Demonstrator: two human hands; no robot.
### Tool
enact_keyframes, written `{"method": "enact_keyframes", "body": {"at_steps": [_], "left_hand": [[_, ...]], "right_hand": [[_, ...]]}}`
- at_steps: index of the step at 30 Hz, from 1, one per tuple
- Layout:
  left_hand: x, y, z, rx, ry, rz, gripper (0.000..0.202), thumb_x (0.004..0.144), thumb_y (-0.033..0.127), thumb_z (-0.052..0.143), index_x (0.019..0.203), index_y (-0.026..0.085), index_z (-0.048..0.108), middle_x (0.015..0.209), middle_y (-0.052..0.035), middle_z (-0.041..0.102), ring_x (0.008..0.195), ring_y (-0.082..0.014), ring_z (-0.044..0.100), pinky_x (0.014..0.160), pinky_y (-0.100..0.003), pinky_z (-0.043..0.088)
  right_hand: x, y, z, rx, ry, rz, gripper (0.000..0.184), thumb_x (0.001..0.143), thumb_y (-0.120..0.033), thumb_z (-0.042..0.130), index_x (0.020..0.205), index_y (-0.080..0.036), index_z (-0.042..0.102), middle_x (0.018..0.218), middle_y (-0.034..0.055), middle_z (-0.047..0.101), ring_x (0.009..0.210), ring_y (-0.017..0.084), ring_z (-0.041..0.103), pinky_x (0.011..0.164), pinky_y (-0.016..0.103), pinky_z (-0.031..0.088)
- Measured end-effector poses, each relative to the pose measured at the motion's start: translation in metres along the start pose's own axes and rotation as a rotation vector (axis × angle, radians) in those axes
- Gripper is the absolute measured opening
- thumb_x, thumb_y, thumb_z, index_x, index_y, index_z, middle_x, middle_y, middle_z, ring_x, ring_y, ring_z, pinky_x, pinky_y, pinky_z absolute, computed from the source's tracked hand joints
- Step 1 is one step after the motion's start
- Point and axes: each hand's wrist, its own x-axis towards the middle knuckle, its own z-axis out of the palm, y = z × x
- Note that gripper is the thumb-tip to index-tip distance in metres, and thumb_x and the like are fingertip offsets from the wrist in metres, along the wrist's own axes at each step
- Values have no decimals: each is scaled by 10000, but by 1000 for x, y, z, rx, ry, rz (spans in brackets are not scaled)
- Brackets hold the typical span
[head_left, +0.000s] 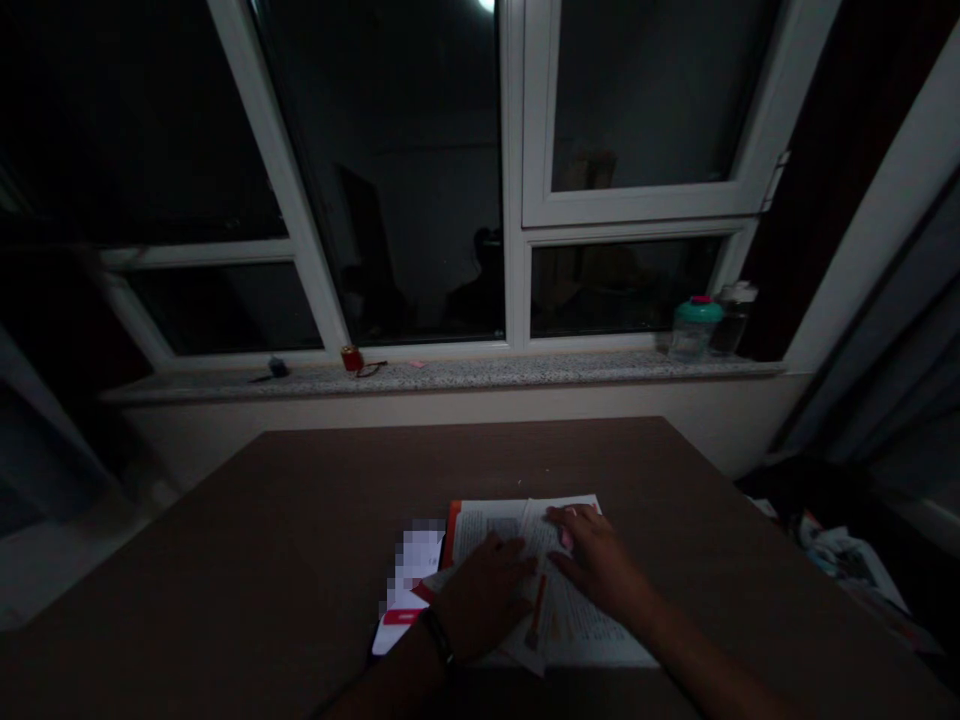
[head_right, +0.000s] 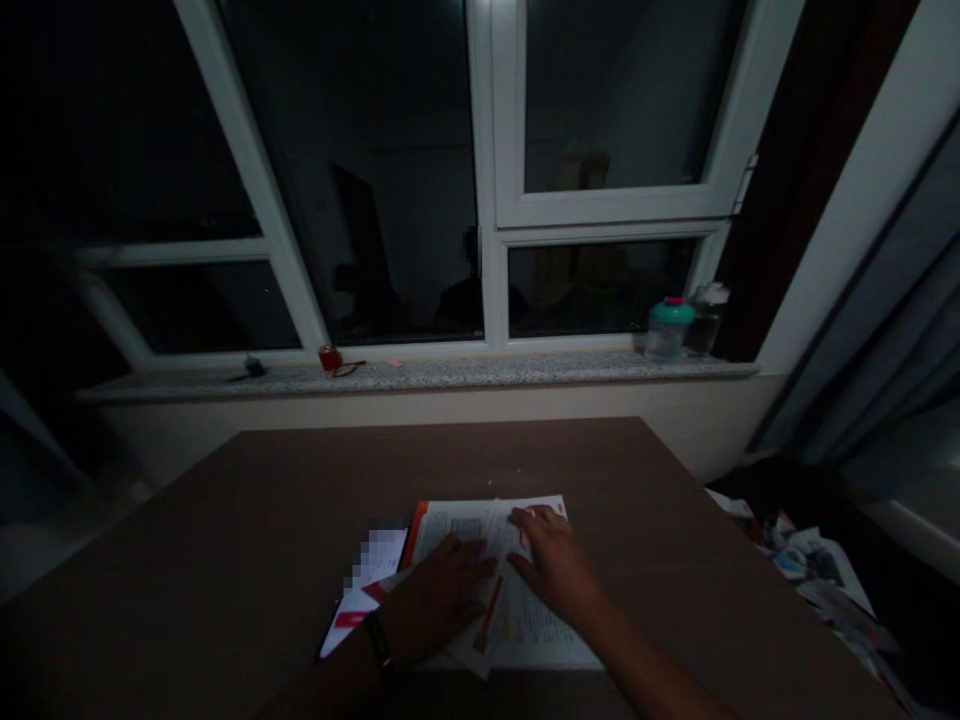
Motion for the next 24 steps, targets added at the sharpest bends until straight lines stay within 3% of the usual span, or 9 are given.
{"method": "enact_keyframes", "body": {"at_steps": [4,16,24], "left_hand": [[-2,0,4,10,23,-34,467,906,298,656,1347,235,517,1418,-81,475,1278,-329,395,1047,-478,369],[-1,1,2,3,-13,-66,467,912,341,647,1348,225,527,1437,-79,465,1306,-337,365,1067,-486,344],[0,1,5,4,-14,-81,486,896,330,673,1348,225,529,1431,-72,469,1282,-341,380,1050,-472,367]], "right_hand": [[-1,-6,-6,-32,-19,23,340,825,-197,637,1161,-227,595,1026,79,611,980,252,571,884,377,458],[-3,-2,2,32,-54,72,434,757,-185,690,1169,-236,565,984,57,599,913,237,571,804,337,446],[0,6,8,-3,-11,114,353,799,-209,638,1144,-235,571,980,56,622,903,238,591,813,343,444]]}}
